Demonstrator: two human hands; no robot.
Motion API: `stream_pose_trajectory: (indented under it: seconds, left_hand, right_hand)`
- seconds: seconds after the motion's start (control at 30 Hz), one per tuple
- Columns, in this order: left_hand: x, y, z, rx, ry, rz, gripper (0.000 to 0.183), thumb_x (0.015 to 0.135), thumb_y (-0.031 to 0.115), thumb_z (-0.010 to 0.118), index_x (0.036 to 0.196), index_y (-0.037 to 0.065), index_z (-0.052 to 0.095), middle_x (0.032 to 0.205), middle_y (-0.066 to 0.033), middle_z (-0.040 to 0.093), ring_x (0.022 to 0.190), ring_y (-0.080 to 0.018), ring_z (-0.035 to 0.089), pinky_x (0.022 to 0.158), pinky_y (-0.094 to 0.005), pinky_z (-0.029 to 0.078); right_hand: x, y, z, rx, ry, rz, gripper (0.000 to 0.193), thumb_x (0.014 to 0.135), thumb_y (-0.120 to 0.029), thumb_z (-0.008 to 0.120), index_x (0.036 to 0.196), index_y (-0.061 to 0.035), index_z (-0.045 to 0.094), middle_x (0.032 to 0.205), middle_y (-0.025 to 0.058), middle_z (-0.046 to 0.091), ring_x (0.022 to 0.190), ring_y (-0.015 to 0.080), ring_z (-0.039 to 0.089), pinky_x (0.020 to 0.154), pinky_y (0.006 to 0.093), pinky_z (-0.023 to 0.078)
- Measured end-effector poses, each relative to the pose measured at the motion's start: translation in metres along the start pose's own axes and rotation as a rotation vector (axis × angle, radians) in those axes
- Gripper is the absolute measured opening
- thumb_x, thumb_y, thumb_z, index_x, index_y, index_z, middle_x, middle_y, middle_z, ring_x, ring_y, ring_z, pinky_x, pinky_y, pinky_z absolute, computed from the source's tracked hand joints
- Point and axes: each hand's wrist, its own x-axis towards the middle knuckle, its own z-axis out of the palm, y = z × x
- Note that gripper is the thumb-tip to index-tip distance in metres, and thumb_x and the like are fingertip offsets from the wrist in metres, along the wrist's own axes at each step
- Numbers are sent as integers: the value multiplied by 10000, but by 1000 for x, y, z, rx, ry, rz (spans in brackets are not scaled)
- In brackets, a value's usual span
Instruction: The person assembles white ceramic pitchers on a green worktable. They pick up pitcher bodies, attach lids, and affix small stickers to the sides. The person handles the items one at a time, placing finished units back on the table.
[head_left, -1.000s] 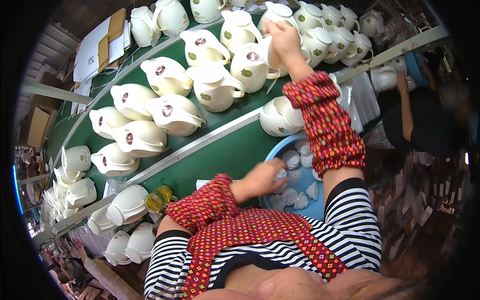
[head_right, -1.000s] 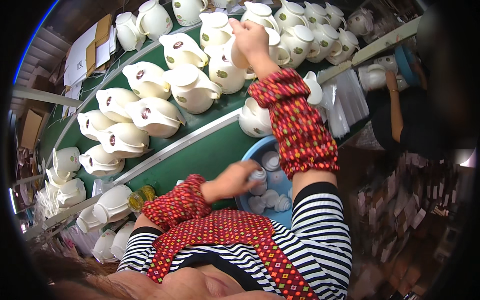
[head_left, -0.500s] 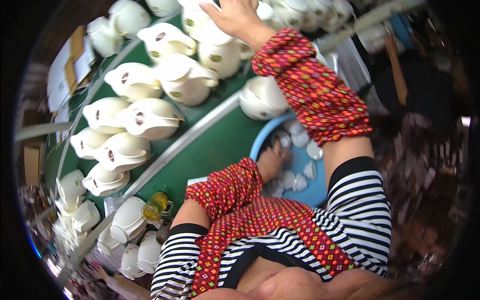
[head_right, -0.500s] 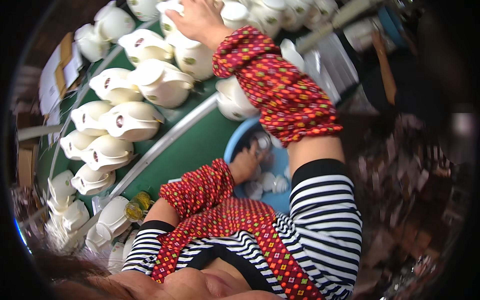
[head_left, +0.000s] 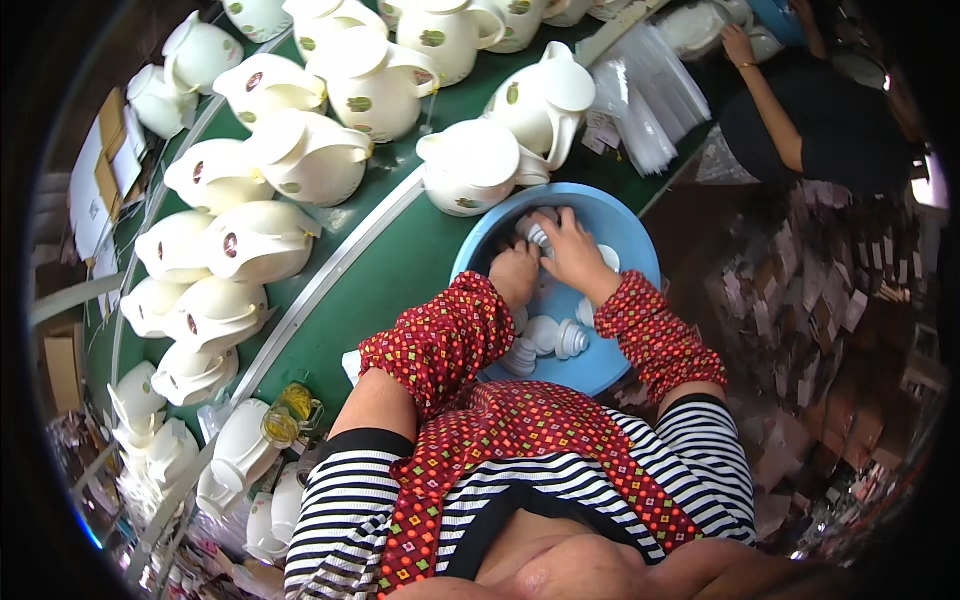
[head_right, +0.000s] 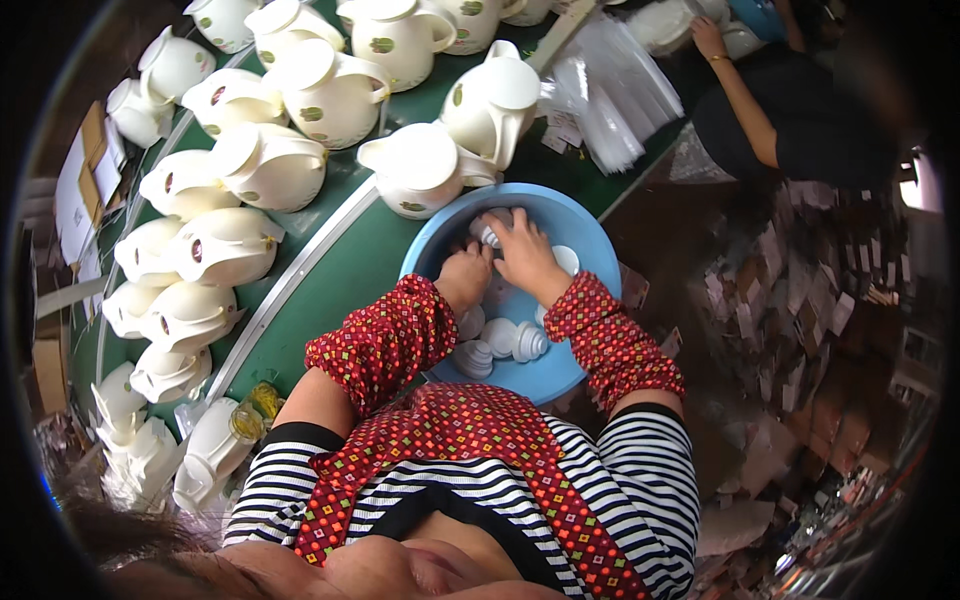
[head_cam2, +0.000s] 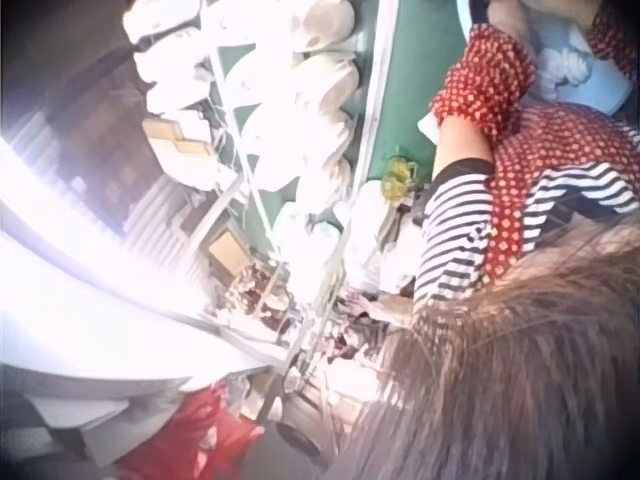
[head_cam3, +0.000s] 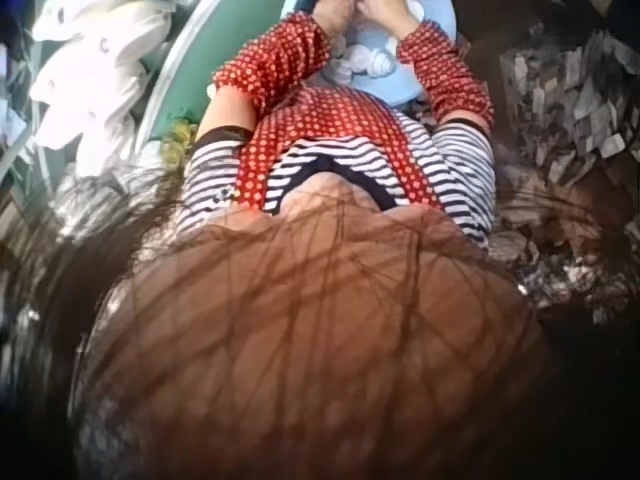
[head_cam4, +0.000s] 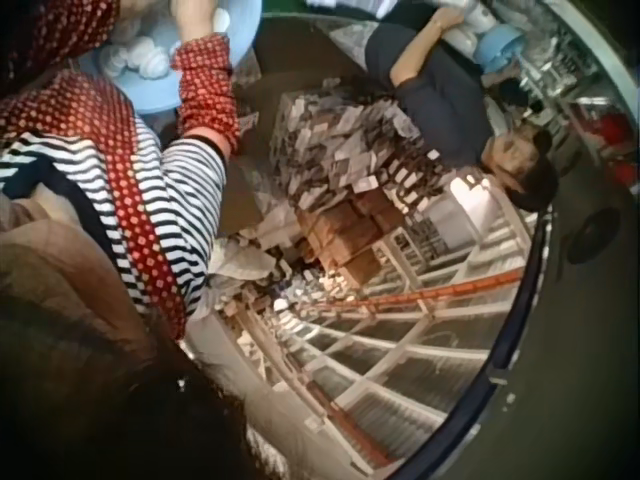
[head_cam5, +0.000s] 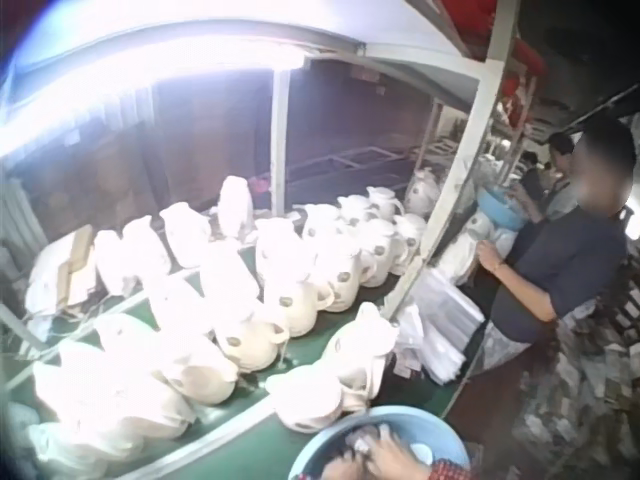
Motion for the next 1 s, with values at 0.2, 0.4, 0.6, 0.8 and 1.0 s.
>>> stream_pose_trajectory:
  seconds: [0.2,0.4,0.6,0.8,1.0]
  left_hand:
    - [-64,20,-72,-250,224,118,593,693,191,818,1182,-26,564,1125,-217,626,1032,-366,663,816,-463,585]
    - [-149,-94,-190,-339,1215,101,830,708,167,913,1389,56,451,1134,-211,603,1011,-377,666,844,-437,574]
    - [-132,-289,-307,118,1543,-127,795,706,-16,796,1420,71,456,1220,-232,481,1141,-438,499,1004,-494,466]
    - [-87,-368,-301,159,1147,-232,812,784,236,864,1463,110,437,1331,-256,470,1248,-470,495,1079,-498,455]
    - [-92,-380,-312,101,1064,-160,615,858,173,775,1384,31,489,1285,-219,546,1227,-405,548,1071,-448,469]
  right_hand:
    - [-5,28,96,-376,260,-89,495,947,-385,586,1428,-271,592,1358,194,536,1028,319,611,897,480,455]
    - [-4,18,77,-117,234,-241,688,812,-411,791,1376,-75,586,1380,153,537,1067,367,603,914,487,443]
    - [-5,17,76,-300,185,-161,687,810,-431,788,1342,-58,565,1250,135,602,1134,333,549,987,508,376]
    - [-10,13,75,-332,227,-72,644,860,-527,721,1351,-129,600,1327,146,568,1120,367,532,992,570,383]
    - [-11,12,65,-320,195,-93,655,859,-509,724,1367,-120,588,1289,180,563,1098,380,526,956,535,405]
